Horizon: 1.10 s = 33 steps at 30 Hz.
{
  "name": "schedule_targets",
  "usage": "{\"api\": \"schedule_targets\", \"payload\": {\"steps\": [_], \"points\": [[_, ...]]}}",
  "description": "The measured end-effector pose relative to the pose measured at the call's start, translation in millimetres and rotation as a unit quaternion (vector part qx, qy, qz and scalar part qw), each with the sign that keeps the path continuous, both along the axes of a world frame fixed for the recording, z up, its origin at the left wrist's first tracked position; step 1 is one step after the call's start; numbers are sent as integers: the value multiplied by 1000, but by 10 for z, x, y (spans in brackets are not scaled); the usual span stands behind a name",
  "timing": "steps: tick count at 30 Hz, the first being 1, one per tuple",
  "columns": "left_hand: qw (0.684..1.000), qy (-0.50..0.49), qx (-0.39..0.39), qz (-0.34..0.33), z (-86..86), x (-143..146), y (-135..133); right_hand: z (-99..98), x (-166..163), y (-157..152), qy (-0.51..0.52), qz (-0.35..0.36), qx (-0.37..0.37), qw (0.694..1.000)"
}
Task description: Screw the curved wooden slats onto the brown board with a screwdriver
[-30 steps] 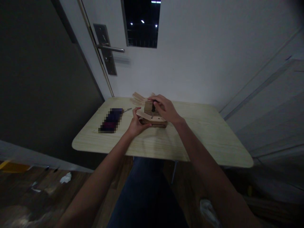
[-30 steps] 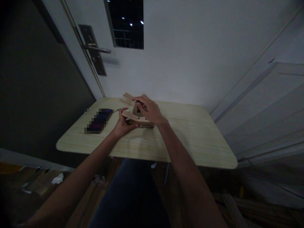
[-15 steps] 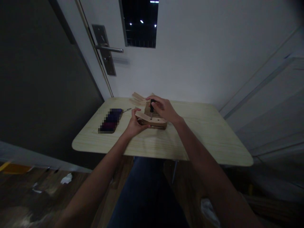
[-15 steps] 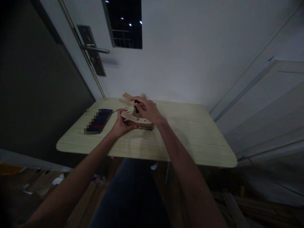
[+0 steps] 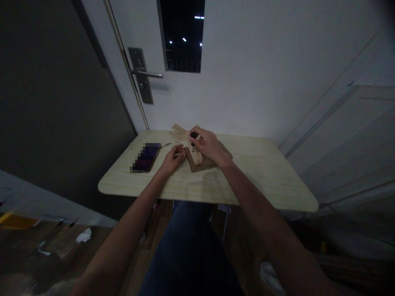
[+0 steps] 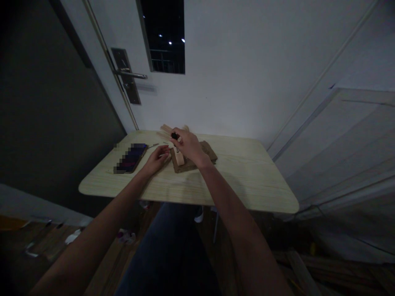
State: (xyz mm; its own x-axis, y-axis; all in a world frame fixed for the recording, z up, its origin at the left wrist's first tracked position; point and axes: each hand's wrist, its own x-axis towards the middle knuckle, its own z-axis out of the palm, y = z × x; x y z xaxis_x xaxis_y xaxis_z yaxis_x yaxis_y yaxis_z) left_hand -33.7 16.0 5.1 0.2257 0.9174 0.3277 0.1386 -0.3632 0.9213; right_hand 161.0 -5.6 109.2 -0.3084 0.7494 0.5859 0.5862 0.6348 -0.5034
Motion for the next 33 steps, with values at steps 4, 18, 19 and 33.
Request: {"api": "schedule_targets", "payload": {"steps": [4, 18, 19, 33], "points": [[990, 80, -19, -118, 51, -38, -57, -79, -18, 66, 31, -27, 24, 999], [979, 148, 26, -135, 175, 201, 205, -114, 238, 368, 125, 75, -40, 988], [979, 155, 27, -132, 169, 197, 242, -99, 256, 404, 131, 84, -50, 987], [971, 109, 39, -209, 301, 294, 596, 9, 311, 876, 22, 45, 40, 998]]}}
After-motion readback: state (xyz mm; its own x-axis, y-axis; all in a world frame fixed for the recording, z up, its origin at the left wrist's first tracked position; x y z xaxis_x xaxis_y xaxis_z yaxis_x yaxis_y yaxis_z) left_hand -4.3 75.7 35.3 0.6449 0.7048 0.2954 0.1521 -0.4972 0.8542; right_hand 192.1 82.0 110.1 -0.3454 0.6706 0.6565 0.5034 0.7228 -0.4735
